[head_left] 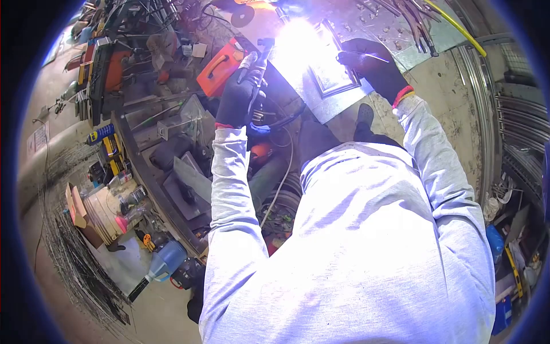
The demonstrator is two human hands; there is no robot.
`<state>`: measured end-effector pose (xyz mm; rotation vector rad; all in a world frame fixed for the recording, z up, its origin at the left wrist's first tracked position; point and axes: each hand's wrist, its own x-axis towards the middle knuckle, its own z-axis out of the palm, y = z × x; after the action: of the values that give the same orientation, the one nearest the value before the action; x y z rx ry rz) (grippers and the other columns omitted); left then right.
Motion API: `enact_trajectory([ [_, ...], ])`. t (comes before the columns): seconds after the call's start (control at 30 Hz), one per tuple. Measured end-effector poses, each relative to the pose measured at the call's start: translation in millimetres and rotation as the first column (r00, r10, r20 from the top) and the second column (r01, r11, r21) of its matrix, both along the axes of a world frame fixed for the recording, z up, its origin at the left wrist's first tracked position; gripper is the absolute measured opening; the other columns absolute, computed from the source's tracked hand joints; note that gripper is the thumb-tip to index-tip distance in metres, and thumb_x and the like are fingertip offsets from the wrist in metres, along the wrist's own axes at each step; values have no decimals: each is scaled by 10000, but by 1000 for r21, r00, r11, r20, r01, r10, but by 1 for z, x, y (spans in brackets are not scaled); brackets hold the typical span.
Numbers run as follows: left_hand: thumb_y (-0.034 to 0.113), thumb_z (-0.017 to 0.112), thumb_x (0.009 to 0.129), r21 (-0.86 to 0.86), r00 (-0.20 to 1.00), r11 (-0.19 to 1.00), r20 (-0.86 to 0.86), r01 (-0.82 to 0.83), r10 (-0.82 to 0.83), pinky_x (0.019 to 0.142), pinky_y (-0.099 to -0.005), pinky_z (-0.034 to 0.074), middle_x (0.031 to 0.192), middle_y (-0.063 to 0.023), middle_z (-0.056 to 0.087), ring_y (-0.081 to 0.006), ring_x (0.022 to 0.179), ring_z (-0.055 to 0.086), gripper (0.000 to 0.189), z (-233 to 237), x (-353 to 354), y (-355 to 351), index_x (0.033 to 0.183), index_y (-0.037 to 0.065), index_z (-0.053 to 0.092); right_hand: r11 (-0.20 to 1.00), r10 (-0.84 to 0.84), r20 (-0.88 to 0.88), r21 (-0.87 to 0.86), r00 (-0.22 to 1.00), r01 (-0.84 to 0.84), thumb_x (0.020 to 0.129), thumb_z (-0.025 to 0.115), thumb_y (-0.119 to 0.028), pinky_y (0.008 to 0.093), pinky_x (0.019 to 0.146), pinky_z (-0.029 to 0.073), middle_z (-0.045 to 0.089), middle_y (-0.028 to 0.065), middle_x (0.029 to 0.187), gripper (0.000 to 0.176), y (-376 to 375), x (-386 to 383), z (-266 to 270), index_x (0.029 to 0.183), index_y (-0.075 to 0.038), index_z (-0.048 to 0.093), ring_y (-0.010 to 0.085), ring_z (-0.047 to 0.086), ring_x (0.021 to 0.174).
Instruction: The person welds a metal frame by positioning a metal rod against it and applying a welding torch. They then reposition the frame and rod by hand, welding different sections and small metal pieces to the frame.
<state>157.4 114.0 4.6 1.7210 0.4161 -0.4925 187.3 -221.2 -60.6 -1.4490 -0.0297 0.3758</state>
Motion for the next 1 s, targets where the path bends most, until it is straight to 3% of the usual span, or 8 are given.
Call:
enact_trajectory([
  [0.07, 137, 553, 1073, 22, 1000, 1000, 21, 17, -18, 698, -268, 534, 1024, -55, 662, -97, 826, 620, 522, 2, 0, -3, 1575, 29, 460, 1000, -20, 77, -21, 997, 22, 890, 802, -250, 266, 698, 516, 696, -5, 819, 228, 2, 0, -1, 976, -39, 778, 76, 624, 745],
  [0.13, 130, 570, 1065, 420, 865, 857, 259, 299, -429, 733, -283, 524, 1039, -76, 655, -123, 846, 615, 504, -19, 3, 16, 1543, -7, 483, 997, 28, 1, -72, 1000, -28, 897, 787, -254, 273, 676, 494, 669, -22, 798, 234, 0, 3, 3, 976, -34, 773, 69, 592, 726],
  [0.2, 116, 587, 1051, 290, 922, 924, 220, 249, -318, 765, -288, 510, 1035, -91, 645, -156, 852, 607, 467, -24, -1, 16, 1486, -39, 521, 996, 18, -1, -89, 1000, -18, 900, 774, -258, 279, 645, 460, 633, -35, 776, 233, 1, 2, 4, 952, -31, 760, 65, 547, 702],
  [0.27, 287, 584, 1086, 114, 956, 985, 250, 128, -153, 598, -232, 474, 946, -6, 665, -60, 712, 590, 413, -34, -1, 18, 1424, 48, 576, 994, 46, 11, -100, 999, -45, 933, 745, -280, 246, 639, 410, 600, -66, 796, 211, 2, 2, 3, 955, -71, 732, 31, 510, 720],
  [0.4, 162, 562, 1076, 237, 908, 947, 308, 215, -283, 721, -266, 486, 971, -33, 607, -103, 815, 566, 453, -21, -4, 10, 1489, -18, 518, 983, 61, 9, -174, 998, -58, 939, 743, -290, 250, 640, 408, 598, -63, 789, 218, 2, 2, 6, 927, -73, 721, 36, 506, 714],
  [0.47, 220, 573, 1082, -102, 996, 995, 87, -1, 10, 687, -236, 457, 950, 12, 600, -63, 804, 550, 476, -11, -2, 0, 1507, 11, 515, 986, 4, 6, -164, 1000, -3, 883, 777, -285, 294, 629, 421, 568, -27, 701, 263, 4, 0, 14, 819, -44, 693, 72, 493, 675],
  [0.8, 240, 601, 1071, -75, 994, 997, 103, -23, 30, 663, -234, 474, 924, 26, 625, -55, 768, 579, 463, -8, -3, -3, 1485, 39, 548, 974, -7, 41, -226, 999, 16, 886, 766, -303, 302, 619, 395, 552, -25, 695, 293, 4, 0, 15, 785, -45, 671, 85, 461, 667],
  [1.0, 168, 562, 1082, 68, 995, 998, 95, -6, 0, 608, -246, 501, 933, -20, 652, -59, 764, 602, 509, -9, -4, -6, 1572, 56, 485, 999, -29, 14, 15, 999, 29, 904, 825, -152, 299, 732, 575, 693, -5, 861, 248, -1, 0, -18, 1096, -67, 693, 84, 659, 781],
])
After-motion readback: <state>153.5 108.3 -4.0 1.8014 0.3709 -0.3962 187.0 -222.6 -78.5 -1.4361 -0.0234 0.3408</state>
